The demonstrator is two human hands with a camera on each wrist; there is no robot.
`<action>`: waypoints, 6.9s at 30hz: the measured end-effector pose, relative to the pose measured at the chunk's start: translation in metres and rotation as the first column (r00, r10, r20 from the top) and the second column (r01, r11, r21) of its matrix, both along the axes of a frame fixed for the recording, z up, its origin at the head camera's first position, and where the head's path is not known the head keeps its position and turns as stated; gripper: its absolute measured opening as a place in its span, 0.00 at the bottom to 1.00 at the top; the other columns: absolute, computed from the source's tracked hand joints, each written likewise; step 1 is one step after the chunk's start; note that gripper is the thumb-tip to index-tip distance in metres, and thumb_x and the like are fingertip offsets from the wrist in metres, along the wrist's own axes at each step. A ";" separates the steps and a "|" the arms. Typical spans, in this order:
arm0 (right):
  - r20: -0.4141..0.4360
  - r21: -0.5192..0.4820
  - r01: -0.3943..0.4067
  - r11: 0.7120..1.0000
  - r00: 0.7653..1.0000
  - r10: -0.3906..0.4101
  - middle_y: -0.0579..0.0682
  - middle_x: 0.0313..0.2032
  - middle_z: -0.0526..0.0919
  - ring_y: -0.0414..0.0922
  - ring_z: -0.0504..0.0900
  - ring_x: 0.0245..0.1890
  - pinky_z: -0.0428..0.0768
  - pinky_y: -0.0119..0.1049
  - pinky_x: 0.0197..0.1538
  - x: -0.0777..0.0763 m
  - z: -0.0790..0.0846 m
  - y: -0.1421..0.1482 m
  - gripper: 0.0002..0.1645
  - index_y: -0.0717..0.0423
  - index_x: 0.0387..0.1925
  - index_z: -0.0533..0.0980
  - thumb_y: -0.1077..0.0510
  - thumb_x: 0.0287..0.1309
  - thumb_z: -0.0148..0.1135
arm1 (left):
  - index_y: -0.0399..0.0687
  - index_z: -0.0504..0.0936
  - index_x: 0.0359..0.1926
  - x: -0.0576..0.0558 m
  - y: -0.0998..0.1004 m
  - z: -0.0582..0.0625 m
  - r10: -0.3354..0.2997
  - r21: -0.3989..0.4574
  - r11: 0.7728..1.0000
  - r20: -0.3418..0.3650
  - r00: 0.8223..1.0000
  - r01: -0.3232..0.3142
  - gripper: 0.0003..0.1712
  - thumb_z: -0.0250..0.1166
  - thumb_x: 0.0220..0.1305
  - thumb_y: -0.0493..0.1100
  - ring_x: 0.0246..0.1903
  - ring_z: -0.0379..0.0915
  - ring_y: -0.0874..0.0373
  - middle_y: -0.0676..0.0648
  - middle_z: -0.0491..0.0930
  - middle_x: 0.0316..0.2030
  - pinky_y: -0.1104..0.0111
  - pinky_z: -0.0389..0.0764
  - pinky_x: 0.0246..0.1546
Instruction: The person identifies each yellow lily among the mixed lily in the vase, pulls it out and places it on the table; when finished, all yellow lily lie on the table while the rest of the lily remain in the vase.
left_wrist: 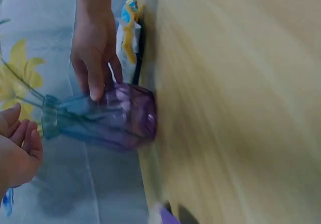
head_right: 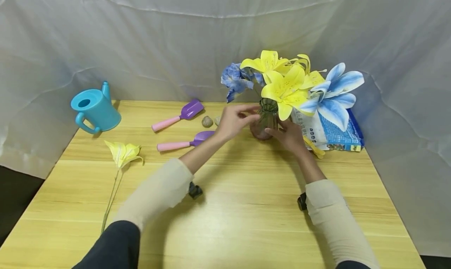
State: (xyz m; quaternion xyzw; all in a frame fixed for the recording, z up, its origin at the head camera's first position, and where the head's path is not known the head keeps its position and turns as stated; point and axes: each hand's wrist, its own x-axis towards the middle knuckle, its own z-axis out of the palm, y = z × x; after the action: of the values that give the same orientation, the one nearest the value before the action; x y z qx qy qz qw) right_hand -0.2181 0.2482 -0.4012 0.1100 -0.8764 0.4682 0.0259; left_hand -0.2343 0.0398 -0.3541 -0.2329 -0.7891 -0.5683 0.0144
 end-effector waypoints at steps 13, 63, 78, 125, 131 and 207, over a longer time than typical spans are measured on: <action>0.020 0.003 0.000 1.000 1.000 0.000 0.54 0.61 0.59 0.51 0.60 0.60 0.68 0.47 0.52 0.005 0.006 -0.005 0.35 0.52 0.62 0.59 0.55 0.54 0.59 | 0.56 0.82 0.42 -0.016 0.050 0.009 0.120 -0.120 0.984 -0.079 0.990 -0.129 0.13 0.59 0.57 0.50 0.17 0.68 0.67 0.59 0.81 0.31 0.75 0.66 0.14; -0.188 0.030 -0.001 1.000 0.982 0.006 0.54 0.56 0.69 0.49 0.68 0.55 0.74 0.43 0.45 -0.011 -0.026 0.006 0.32 0.54 0.58 0.65 0.56 0.50 0.62 | 0.43 0.83 0.27 -0.019 0.044 0.007 0.231 0.008 0.966 -0.490 0.841 -0.260 0.07 0.58 0.57 0.35 0.19 0.70 0.64 0.49 0.78 0.21 0.82 0.67 0.23; -0.024 -0.025 0.045 0.999 0.999 -0.045 0.59 0.59 0.61 0.54 0.64 0.56 0.72 0.37 0.47 -0.001 -0.007 -0.003 0.39 0.61 0.60 0.58 0.54 0.49 0.63 | 0.37 0.79 0.31 0.017 0.008 0.067 0.225 0.176 0.973 -0.605 0.764 -0.147 0.03 0.61 0.54 0.34 0.19 0.69 0.62 0.46 0.79 0.24 0.81 0.66 0.23; -0.098 -0.011 0.080 0.997 0.992 -0.081 0.61 0.56 0.66 0.54 0.69 0.53 0.74 0.30 0.43 -0.011 -0.027 0.004 0.38 0.57 0.60 0.62 0.51 0.47 0.65 | 0.26 0.74 0.38 0.171 -0.280 -0.065 0.117 -0.191 0.982 0.585 0.803 -0.004 0.08 0.54 0.59 0.30 0.32 0.75 0.48 0.38 0.76 0.31 0.66 0.79 0.32; -0.086 -0.012 0.082 0.997 0.993 -0.082 0.59 0.56 0.66 0.52 0.69 0.54 0.74 0.29 0.43 -0.008 -0.025 0.005 0.39 0.57 0.60 0.62 0.51 0.48 0.64 | 0.29 0.76 0.36 0.170 -0.281 -0.056 0.151 -0.313 0.950 0.503 0.851 0.016 0.09 0.56 0.59 0.35 0.28 0.76 0.52 0.41 0.77 0.29 0.69 0.79 0.29; -0.081 0.001 0.028 1.000 0.996 -0.027 0.56 0.57 0.67 0.52 0.67 0.55 0.73 0.44 0.47 -0.016 -0.024 0.009 0.35 0.54 0.59 0.65 0.50 0.48 0.64 | 0.58 0.85 0.32 -0.038 0.064 0.023 0.466 -0.137 0.863 -0.151 0.872 -0.486 0.06 0.64 0.53 0.48 0.26 0.73 0.70 0.60 0.81 0.28 0.80 0.71 0.27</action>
State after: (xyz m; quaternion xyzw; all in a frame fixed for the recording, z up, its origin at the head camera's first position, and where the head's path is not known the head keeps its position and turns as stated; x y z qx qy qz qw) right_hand -0.2341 0.2572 -0.4255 0.1169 -0.8766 0.4619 0.0678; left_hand -0.2722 0.1041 -0.3308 -0.0630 -0.8656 -0.4634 0.1789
